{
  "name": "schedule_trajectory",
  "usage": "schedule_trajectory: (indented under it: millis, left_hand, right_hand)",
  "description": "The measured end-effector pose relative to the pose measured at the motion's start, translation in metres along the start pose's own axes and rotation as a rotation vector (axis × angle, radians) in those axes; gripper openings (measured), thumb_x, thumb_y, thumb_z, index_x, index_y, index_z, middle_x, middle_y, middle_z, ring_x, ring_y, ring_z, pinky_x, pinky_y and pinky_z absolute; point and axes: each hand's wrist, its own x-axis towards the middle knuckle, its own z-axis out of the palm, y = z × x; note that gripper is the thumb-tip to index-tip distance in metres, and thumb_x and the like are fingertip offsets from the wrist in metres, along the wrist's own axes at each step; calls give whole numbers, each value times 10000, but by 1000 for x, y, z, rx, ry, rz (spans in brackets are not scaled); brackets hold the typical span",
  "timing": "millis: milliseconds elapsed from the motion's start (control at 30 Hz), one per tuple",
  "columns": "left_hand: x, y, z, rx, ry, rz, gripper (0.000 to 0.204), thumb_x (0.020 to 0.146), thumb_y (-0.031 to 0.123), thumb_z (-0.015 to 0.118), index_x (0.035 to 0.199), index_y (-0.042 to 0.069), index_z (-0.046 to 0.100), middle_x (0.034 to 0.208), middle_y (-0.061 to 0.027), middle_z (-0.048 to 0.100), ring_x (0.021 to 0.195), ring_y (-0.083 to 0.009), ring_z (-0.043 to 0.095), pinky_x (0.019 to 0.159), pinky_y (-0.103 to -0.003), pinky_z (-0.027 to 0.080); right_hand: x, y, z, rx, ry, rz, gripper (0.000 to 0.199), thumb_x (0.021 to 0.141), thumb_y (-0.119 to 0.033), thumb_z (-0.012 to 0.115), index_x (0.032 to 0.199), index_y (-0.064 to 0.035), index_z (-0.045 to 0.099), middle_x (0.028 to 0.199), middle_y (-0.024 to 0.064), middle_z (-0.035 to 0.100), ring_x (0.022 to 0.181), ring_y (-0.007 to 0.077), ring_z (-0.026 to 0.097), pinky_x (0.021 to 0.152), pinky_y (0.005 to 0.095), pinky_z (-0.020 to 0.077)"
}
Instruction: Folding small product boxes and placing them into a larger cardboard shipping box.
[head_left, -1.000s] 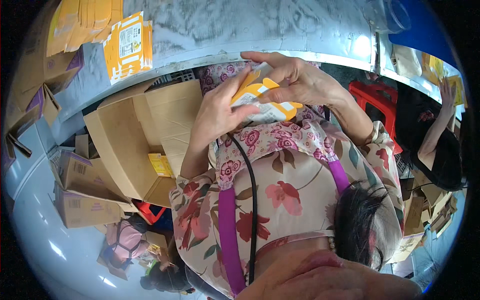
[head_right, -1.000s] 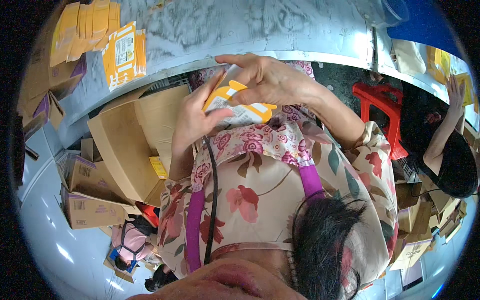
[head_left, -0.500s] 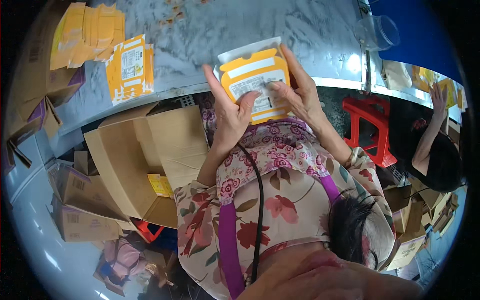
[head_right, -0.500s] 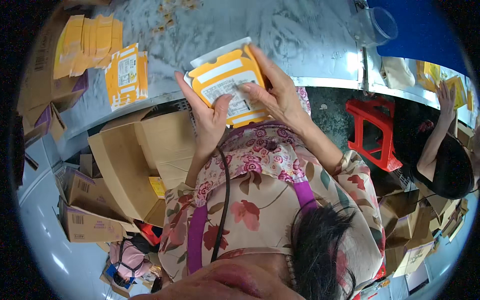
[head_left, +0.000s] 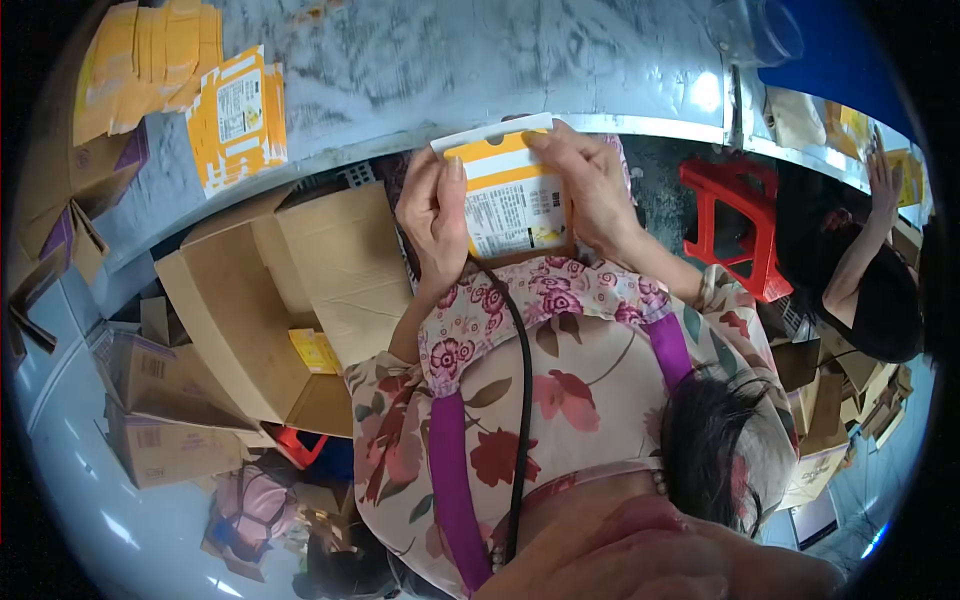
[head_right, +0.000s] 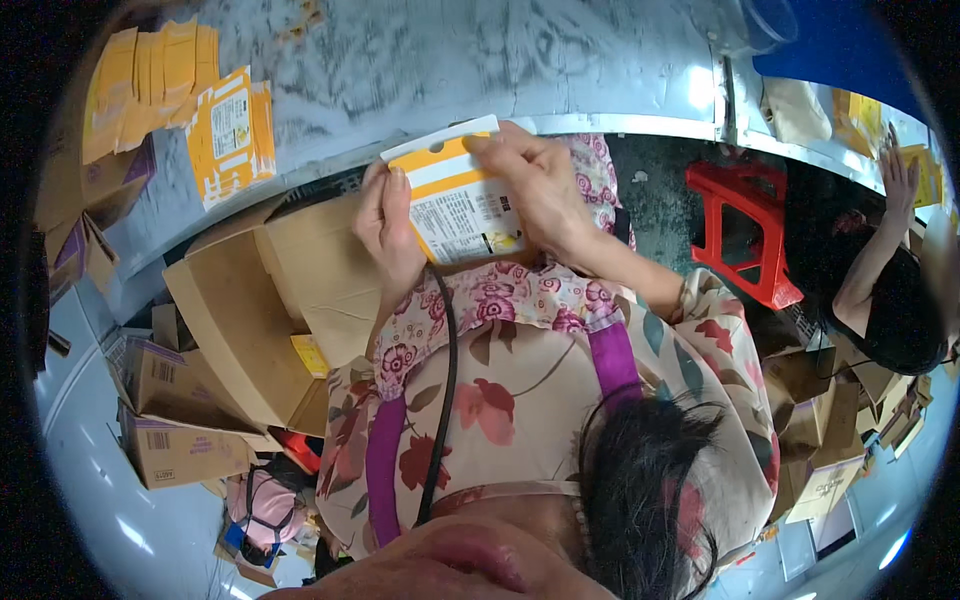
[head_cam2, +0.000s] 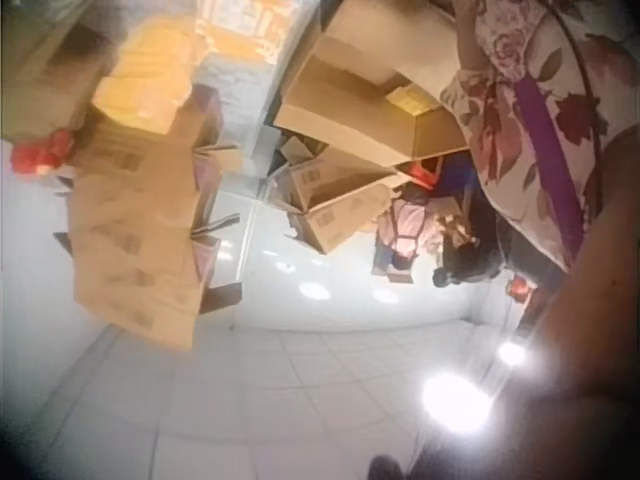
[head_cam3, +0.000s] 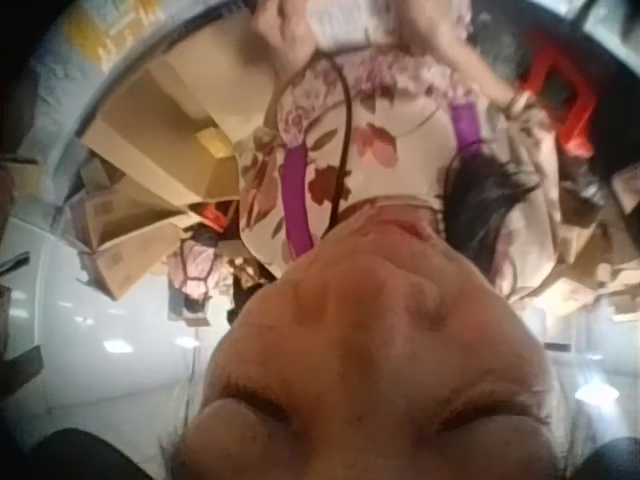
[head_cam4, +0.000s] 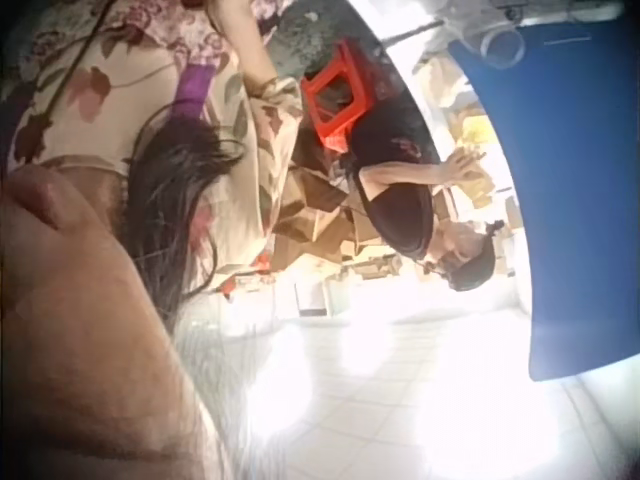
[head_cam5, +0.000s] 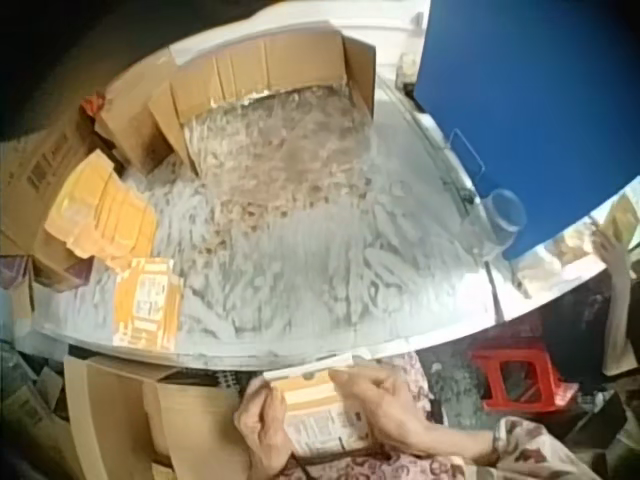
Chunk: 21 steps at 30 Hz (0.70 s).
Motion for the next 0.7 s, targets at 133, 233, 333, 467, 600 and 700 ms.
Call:
schedule_trajectory:
  millis: [133,233,333,467,600,700]
  left_hand:
    - [-3,20,10,-136,138,-38,173,886,69,593,1023,-17,652,900,-93,596,779,-133,562,677,-266,451]
    - [6,18,-9,338,-180,303,193,815,50,662,1002,3,675,875,-108,606,758,-164,586,645,-275,464]
    - [6,15,-17,425,-269,173,226,745,69,742,960,21,694,837,-113,607,731,-193,593,618,-277,462]
    - [10,15,-24,414,-324,197,273,727,88,773,977,23,685,819,-101,607,731,-207,598,628,-297,467]
    - [15,25,-17,341,-275,221,419,720,46,766,1116,23,631,955,-132,620,862,-237,611,750,-310,479]
    - [23,7,-20,-78,-181,-87,512,782,-6,710,1259,-9,523,1211,-137,566,1058,-202,570,919,-308,455]
  right_hand:
    - [-3,-6,15,-59,8,-269,181,905,-112,584,1020,5,662,970,74,620,861,107,552,693,254,442]
    - [-2,-10,-11,-829,-220,-579,192,897,-182,630,992,-21,676,875,84,611,809,137,542,658,290,435]
    - [-7,-11,-15,-900,-197,-540,263,836,-261,692,979,-40,686,758,85,572,689,172,515,594,316,418]
    - [-4,-24,-11,-1046,-277,-492,304,804,-272,715,993,-35,683,759,88,567,633,190,526,570,322,419]
    - [-4,-29,-6,-903,-222,-629,396,804,-284,713,1101,-33,645,890,119,600,759,208,575,641,317,471]
    - [33,-33,-16,-748,-251,-725,453,837,-259,697,1222,-47,587,1118,147,614,960,226,609,761,328,510]
